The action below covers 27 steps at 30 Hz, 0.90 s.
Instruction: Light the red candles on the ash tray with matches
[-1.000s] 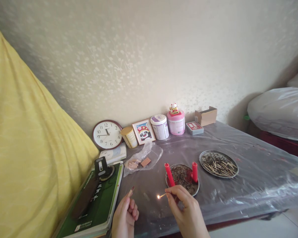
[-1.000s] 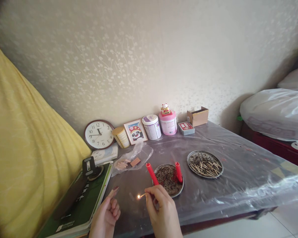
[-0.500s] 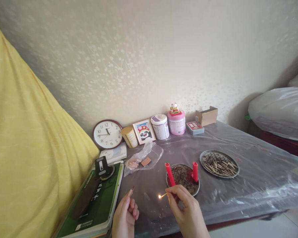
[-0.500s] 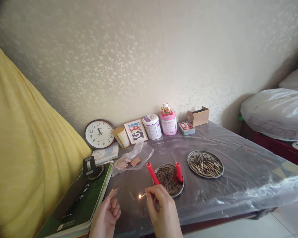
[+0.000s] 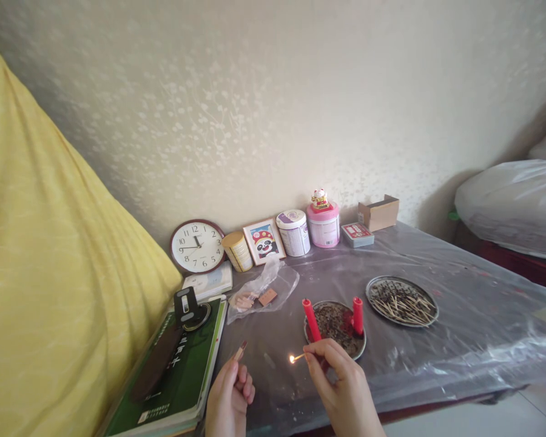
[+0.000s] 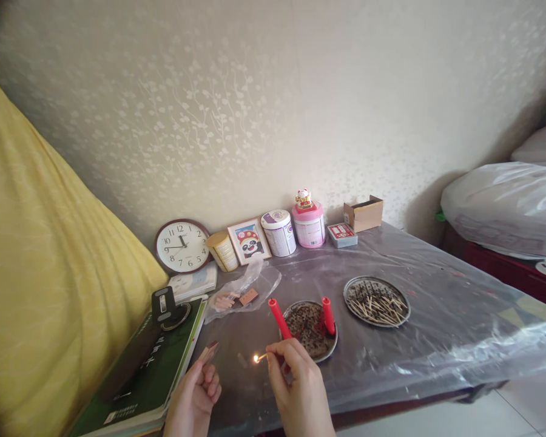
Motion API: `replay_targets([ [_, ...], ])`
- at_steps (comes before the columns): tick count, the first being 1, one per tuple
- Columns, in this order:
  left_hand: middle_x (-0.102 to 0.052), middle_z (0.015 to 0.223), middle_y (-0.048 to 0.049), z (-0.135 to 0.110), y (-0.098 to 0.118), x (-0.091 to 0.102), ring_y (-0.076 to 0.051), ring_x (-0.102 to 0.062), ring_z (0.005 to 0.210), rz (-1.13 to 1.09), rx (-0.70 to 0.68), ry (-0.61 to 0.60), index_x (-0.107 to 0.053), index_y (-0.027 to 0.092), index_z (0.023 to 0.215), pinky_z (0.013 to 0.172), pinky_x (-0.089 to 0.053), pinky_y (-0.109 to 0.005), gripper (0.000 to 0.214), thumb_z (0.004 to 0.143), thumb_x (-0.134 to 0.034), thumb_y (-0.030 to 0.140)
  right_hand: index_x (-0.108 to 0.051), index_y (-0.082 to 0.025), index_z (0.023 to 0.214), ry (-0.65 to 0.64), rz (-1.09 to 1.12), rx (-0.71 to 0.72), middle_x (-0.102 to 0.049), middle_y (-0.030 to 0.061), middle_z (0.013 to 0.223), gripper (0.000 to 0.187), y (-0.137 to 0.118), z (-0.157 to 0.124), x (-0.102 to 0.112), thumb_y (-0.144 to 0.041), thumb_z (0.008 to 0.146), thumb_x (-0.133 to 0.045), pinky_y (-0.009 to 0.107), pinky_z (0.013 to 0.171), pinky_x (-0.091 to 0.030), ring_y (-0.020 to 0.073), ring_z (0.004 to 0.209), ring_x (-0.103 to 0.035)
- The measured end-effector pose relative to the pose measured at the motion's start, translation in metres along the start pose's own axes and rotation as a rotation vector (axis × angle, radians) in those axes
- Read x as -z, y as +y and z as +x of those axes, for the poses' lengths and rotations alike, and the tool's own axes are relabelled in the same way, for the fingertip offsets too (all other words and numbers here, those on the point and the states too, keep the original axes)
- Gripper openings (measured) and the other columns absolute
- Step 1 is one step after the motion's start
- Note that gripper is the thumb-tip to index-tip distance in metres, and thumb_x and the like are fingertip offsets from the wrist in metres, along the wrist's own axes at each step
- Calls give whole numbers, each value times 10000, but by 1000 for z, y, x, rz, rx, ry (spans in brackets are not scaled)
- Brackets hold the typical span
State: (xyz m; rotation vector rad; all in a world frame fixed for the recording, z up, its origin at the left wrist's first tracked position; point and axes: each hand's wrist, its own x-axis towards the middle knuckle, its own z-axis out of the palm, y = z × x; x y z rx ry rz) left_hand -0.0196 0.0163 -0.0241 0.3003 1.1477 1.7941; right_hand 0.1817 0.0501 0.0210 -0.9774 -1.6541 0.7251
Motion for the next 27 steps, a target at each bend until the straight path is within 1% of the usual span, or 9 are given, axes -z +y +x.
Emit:
replay_targets([
  [5, -458, 493, 66, -3, 0, -1, -65, -379, 394, -11, -29, -8, -709, 162, 885, 370, -289, -206, 424, 581, -817, 437, -640, -214, 823, -5, 27, -23, -623, 11, 746, 197, -1, 0, 0, -317, 926, -507, 222, 579, -456, 142, 628, -587],
  [9, -445, 470, 71, -2, 0, -1, -67, -363, 376, 6, -7, -9, -713, 168, 858, 360, -275, -211, 450, 526, -839, 445, -644, -211, 796, 8, 68, -51, -629, 16, 729, 221, -2, 1, -2, -345, 918, -519, 227, 588, -453, 148, 630, -585],
  [11, -443, 467, 71, -2, 0, -1, -69, -361, 375, 12, 1, -9, -712, 170, 854, 359, -271, -214, 460, 514, -841, 452, -650, -210, 778, 26, 102, -96, -630, 13, 697, 240, -3, 2, -3, -377, 906, -533, 231, 585, -449, 152, 618, -577],
  [15, -455, 491, 63, -3, -1, 0, -68, -372, 390, 8, -7, -17, -713, 171, 863, 374, -288, -215, 415, 566, -817, 443, -661, -197, 768, 72, 253, -254, -596, 4, 629, 294, -5, 9, -5, -462, 860, -572, 224, 519, -421, 148, 562, -536],
  [17, -458, 483, 61, -3, -1, 1, -67, -375, 386, 6, -2, -12, -719, 168, 844, 369, -289, -214, 420, 545, -828, 442, -659, -191, 758, 88, 340, -301, -585, 4, 630, 307, -6, 13, -4, -477, 845, -588, 221, 521, -418, 146, 574, -531],
  [19, -452, 462, 63, -2, -1, 1, -66, -371, 372, 3, 13, -2, -723, 167, 798, 356, -280, -213, 426, 498, -851, 441, -663, -186, 762, 102, 420, -319, -596, 10, 654, 298, -8, 18, -2, -470, 834, -608, 223, 555, -431, 147, 609, -542],
  [21, -452, 457, 64, -3, 0, 0, -67, -374, 370, -10, 20, 1, -727, 170, 794, 354, -286, -210, 427, 486, -859, 435, -672, -180, 778, 128, 495, -330, -614, 17, 674, 281, -12, 24, 3, -458, 811, -642, 227, 575, -443, 148, 627, -552],
  [24, -470, 467, 59, -4, 2, -2, -71, -392, 383, -24, 16, -3, -734, 170, 826, 359, -303, -207, 432, 500, -860, 424, -683, -169, 776, 184, 593, -351, -619, 16, 649, 278, -20, 33, 11, -445, 753, -705, 227, 551, -451, 141, 597, -554],
  [27, -474, 456, 60, -5, 4, -5, -68, -387, 376, -29, 15, 12, -734, 168, 799, 350, -297, -202, 456, 457, -877, 433, -685, -165, 762, 239, 671, -392, -613, 5, 608, 284, -26, 39, 20, -436, 704, -746, 220, 504, -451, 127, 541, -547],
])
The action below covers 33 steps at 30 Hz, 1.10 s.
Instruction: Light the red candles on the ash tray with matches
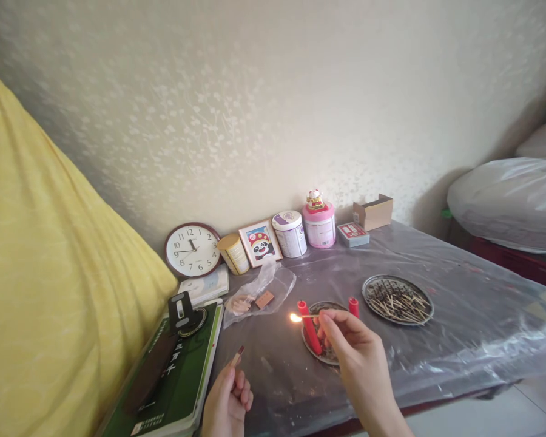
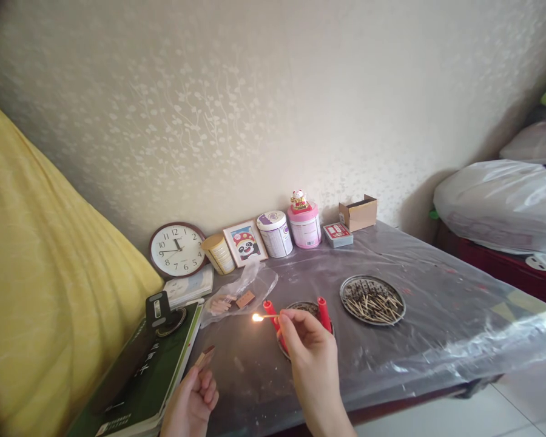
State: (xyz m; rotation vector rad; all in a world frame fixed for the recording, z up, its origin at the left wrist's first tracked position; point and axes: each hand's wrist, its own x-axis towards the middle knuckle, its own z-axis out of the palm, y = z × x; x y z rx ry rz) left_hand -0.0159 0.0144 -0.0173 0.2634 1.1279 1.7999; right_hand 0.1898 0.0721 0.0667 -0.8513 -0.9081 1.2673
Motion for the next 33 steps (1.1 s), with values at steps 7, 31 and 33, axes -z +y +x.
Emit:
replay_targets([
  [7, -454, 433, 70, 1, 0, 0, -63, -364, 360, -2, 22, 21, -725, 178, 757, 345, -281, -200, 473, 405, -886, 450, -706, -166, 763, 128, -33, -5, -618, 0, 605, 287, -4, 9, 7, -413, 644, -788, 223, 532, -479, 129, 559, -563],
  [31, -448, 449, 73, 2, -2, 1, -63, -365, 368, -1, -8, 29, -722, 169, 818, 350, -263, -204, 489, 440, -871, 441, -705, -157, 749, 140, -57, -59, -622, -1, 596, 286, -7, 4, -1, -416, 644, -769, 208, 507, -454, 120, 550, -546],
  [33, -450, 455, 72, 1, -2, 2, -64, -370, 374, -3, -7, 25, -719, 174, 798, 353, -270, -206, 463, 447, -872, 433, -705, -157, 743, 152, -63, -50, -616, -3, 591, 286, -7, 4, -1, -415, 639, -770, 209, 516, -459, 120, 554, -546],
])
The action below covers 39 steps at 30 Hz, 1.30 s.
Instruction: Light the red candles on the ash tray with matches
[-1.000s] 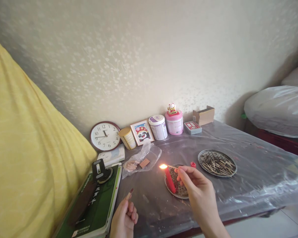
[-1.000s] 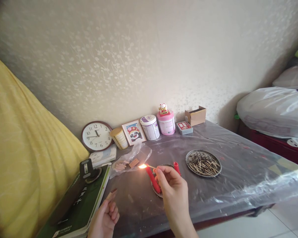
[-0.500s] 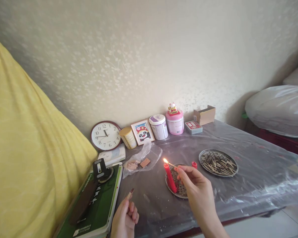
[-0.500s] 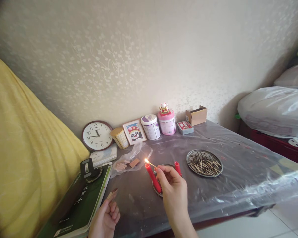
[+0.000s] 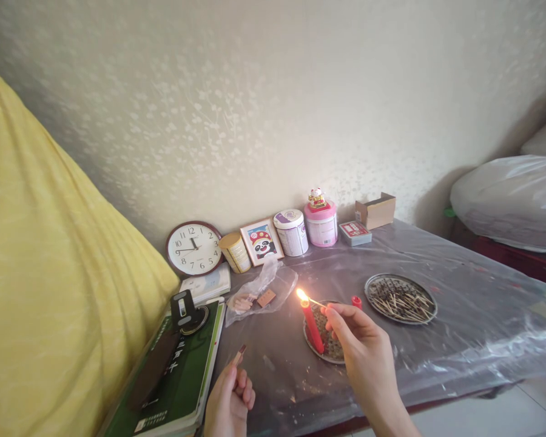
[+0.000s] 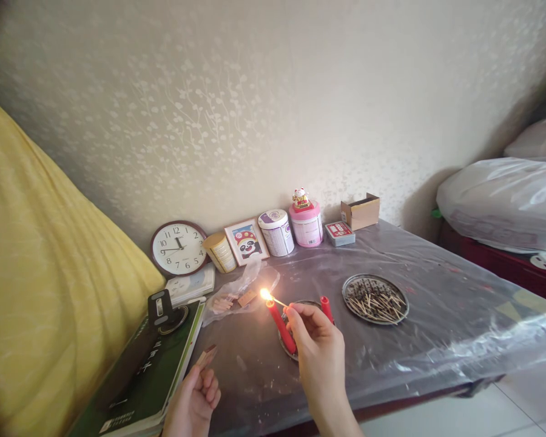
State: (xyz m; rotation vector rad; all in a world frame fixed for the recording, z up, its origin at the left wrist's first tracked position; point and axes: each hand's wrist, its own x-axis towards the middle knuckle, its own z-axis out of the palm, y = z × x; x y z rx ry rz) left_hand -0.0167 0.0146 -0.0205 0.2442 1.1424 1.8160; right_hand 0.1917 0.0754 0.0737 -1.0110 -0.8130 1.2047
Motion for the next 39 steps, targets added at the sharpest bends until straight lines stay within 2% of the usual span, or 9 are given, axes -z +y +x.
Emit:
replay_targets([
  [6, -455, 464, 70, 0, 1, 0, -67, -370, 382, 11, 8, -8, -722, 172, 856, 355, -282, -211, 502, 469, -862, 461, -703, -169, 756, 17, -4, 20, -600, -14, 583, 266, 2, 1, 1, -413, 664, -754, 203, 500, -451, 114, 541, -532],
  [13, -446, 435, 74, 1, 2, -1, -61, -362, 358, 18, 21, -2, -705, 176, 730, 342, -270, -203, 467, 405, -881, 462, -693, -176, 761, 0, 2, 13, -594, -19, 595, 270, 3, 2, 2, -426, 677, -751, 195, 497, -430, 108, 545, -517],
  [18, -452, 435, 76, 3, 1, 1, -64, -369, 358, 30, 32, 4, -705, 174, 762, 343, -273, -204, 506, 389, -884, 465, -677, -176, 774, 68, -54, 90, -592, -15, 629, 269, 0, 11, 17, -429, 702, -732, 191, 533, -427, 110, 591, -509],
  [23, -434, 433, 77, 6, -3, 4, -63, -349, 351, 45, 11, -5, -631, 181, 653, 342, -250, -202, 438, 413, -867, 460, -673, -166, 790, 166, -178, 137, -589, -6, 602, 280, -9, 21, 43, -435, 713, -690, 215, 533, -433, 124, 570, -501],
  [28, -443, 431, 78, 7, -2, 3, -66, -350, 345, 58, 30, 3, -672, 172, 752, 344, -257, -205, 511, 389, -881, 464, -667, -171, 792, 231, -287, 143, -591, 1, 621, 258, -15, 28, 61, -416, 709, -667, 235, 517, -424, 139, 566, -506],
  [31, -449, 420, 75, 7, -2, 3, -68, -349, 339, 64, 34, 9, -679, 175, 739, 341, -264, -209, 525, 355, -891, 463, -666, -174, 794, 242, -332, 129, -594, 2, 627, 260, -13, 31, 65, -422, 717, -654, 244, 489, -403, 143, 540, -502],
  [35, -456, 421, 73, 8, -3, 7, -72, -359, 344, 64, 38, 10, -692, 181, 756, 343, -271, -208, 518, 364, -894, 451, -667, -173, 790, 242, -347, 143, -591, -4, 617, 256, -9, 34, 64, -418, 717, -652, 243, 529, -406, 144, 561, -514],
  [39, -453, 428, 77, 10, -3, 8, -68, -354, 348, 59, 38, 10, -708, 181, 820, 343, -264, -204, 543, 383, -892, 448, -660, -171, 779, 223, -359, 133, -563, -13, 590, 268, -9, 33, 62, -432, 718, -641, 239, 471, -340, 123, 500, -447],
])
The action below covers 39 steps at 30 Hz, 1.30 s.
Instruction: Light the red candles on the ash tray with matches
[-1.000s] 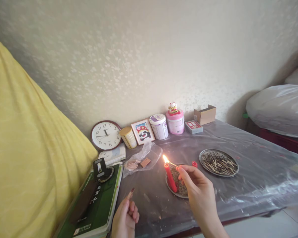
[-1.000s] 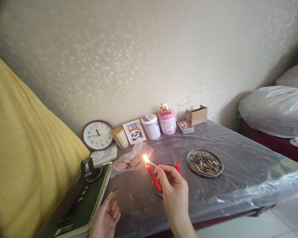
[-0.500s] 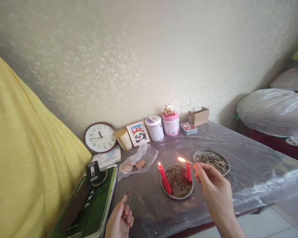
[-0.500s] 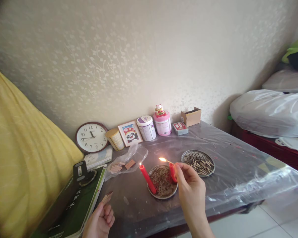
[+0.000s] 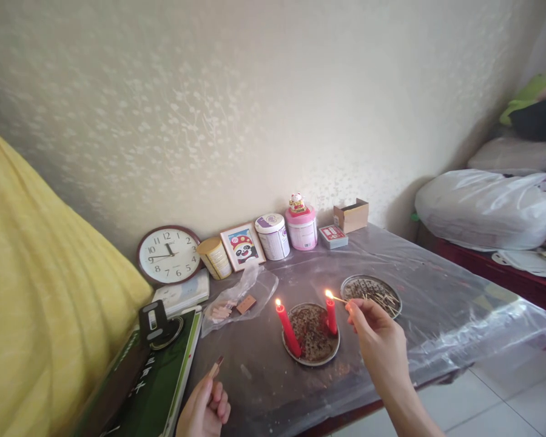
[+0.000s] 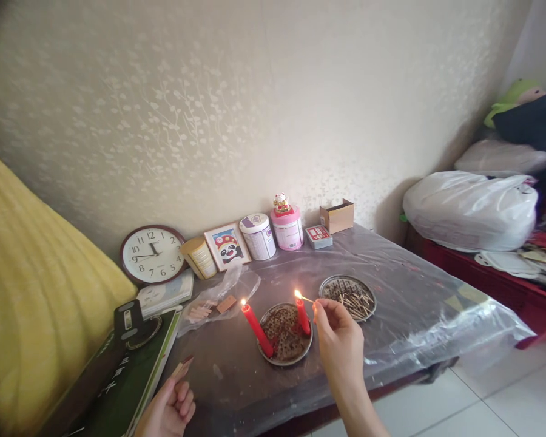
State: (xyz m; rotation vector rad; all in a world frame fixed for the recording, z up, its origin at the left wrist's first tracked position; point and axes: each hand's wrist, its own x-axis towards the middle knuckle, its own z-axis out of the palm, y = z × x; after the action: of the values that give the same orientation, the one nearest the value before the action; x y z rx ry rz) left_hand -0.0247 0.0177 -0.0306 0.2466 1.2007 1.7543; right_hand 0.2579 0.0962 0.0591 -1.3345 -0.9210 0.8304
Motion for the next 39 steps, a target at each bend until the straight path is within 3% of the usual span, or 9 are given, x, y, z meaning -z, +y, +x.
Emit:
replay_targets([
  [4, -460, 438, 73, -1, 1, -1, -69, -358, 356, 2, -4, -4, -712, 179, 836, 352, -276, -207, 546, 397, -887, 453, -660, -169, 790, -14, -5, -31, -539, -27, 542, 291, 0, -1, 1, -446, 704, -644, 242, 424, -279, 107, 433, -385],
  [13, -450, 444, 69, -3, 3, -1, -75, -362, 367, 25, -18, -20, -696, 174, 786, 361, -272, -216, 490, 425, -875, 454, -678, -160, 780, 5, -11, 17, -582, -1, 581, 273, 4, 2, 0, -424, 714, -652, 239, 454, -351, 133, 493, -483],
  [18, -436, 456, 75, -1, 1, 2, -74, -353, 369, 33, -32, -19, -678, 175, 788, 363, -259, -219, 476, 455, -855, 465, -677, -157, 798, -7, -6, 1, -569, -10, 565, 291, 5, 1, 0, -436, 720, -646, 233, 388, -282, 103, 415, -405],
  [24, -445, 446, 74, -2, 1, -1, -76, -359, 366, 29, -26, -19, -690, 172, 814, 361, -264, -216, 505, 437, -866, 459, -665, -164, 765, -17, 0, 11, -573, -10, 577, 272, 2, 0, 0, -431, 712, -647, 236, 427, -303, 112, 457, -423],
  [32, -443, 437, 67, -4, 3, -3, -71, -357, 367, 33, -25, -18, -655, 180, 657, 362, -273, -215, 431, 415, -869, 465, -665, -167, 798, -12, 14, -28, -531, -39, 535, 297, 0, -2, 1, -455, 726, -649, 243, 383, -263, 83, 369, -327],
  [39, -444, 465, 72, -5, 2, 0, -73, -365, 384, 40, -21, -40, -696, 180, 787, 375, -285, -221, 444, 475, -850, 455, -662, -162, 785, -35, -4, -16, -560, -11, 596, 285, 4, 0, 1, -440, 726, -642, 232, 424, -311, 109, 468, -424],
])
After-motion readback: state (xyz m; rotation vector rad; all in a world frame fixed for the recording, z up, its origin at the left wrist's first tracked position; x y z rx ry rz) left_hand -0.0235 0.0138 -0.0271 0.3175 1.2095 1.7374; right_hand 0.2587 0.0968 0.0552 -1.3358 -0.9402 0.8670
